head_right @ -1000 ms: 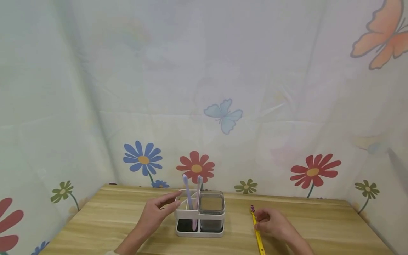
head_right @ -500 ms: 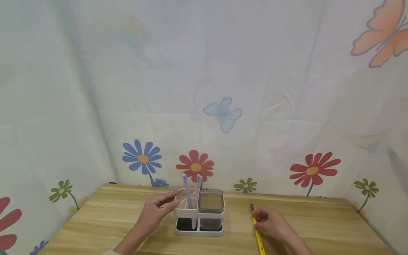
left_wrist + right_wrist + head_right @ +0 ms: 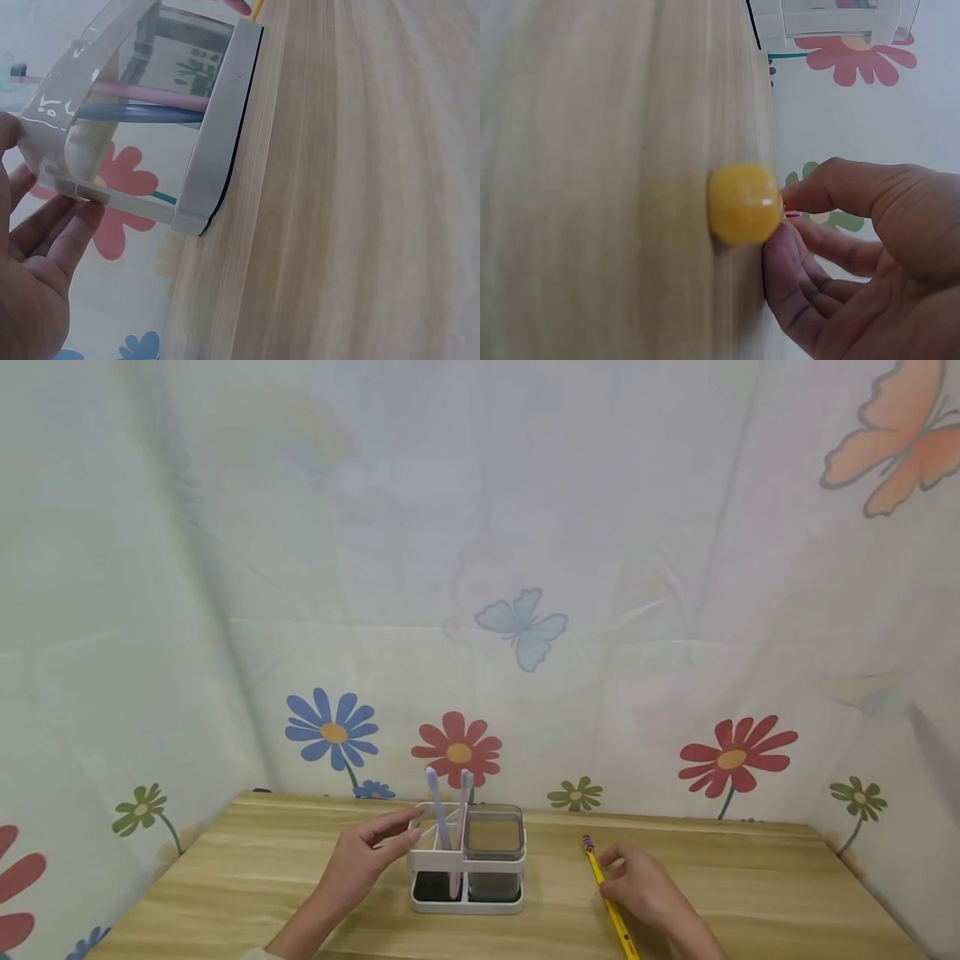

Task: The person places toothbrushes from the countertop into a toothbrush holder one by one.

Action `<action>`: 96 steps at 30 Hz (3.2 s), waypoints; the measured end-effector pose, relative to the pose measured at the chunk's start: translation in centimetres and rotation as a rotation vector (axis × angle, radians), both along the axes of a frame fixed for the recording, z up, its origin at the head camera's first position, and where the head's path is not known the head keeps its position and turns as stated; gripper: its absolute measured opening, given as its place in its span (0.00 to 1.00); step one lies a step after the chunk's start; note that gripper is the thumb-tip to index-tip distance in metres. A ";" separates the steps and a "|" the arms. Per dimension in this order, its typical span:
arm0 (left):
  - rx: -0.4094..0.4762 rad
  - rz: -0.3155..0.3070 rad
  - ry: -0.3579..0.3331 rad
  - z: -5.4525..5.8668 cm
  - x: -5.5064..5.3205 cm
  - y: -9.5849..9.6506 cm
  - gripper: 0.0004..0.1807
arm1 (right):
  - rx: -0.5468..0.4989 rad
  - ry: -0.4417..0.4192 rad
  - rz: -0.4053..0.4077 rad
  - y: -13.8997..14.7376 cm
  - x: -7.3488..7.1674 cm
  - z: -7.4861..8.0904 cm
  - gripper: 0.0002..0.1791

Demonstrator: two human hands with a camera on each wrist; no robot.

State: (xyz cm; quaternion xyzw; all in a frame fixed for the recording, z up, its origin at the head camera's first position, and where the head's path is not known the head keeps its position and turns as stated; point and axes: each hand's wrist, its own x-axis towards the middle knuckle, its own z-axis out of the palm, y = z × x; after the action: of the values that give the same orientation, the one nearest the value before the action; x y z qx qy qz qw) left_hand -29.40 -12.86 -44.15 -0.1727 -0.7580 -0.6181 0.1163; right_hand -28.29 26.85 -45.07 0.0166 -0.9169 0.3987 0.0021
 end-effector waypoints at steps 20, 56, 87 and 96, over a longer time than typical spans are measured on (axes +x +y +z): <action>-0.005 -0.004 -0.008 -0.2 0.1 -0.2 0.18 | -0.024 0.018 -0.062 -0.1 0.0 -0.2 0.11; -0.015 0.002 -0.005 -0.1 -0.2 -0.1 0.18 | -0.351 0.151 -0.006 -1.2 1.8 5.6 0.20; -0.039 -0.010 0.024 -0.4 -0.2 -0.2 0.18 | -0.610 0.300 0.075 -7.7 3.6 10.7 0.14; -0.046 0.003 0.023 -0.4 -0.3 -0.1 0.18 | -0.677 0.308 0.093 -10.3 3.3 11.4 0.13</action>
State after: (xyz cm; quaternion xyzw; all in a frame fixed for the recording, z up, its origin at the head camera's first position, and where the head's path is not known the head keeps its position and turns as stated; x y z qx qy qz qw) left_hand -29.66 -13.00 -44.54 -0.1813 -0.7708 -0.5983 0.1221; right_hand -24.95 16.54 -33.65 0.1166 -0.7205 0.6717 0.1274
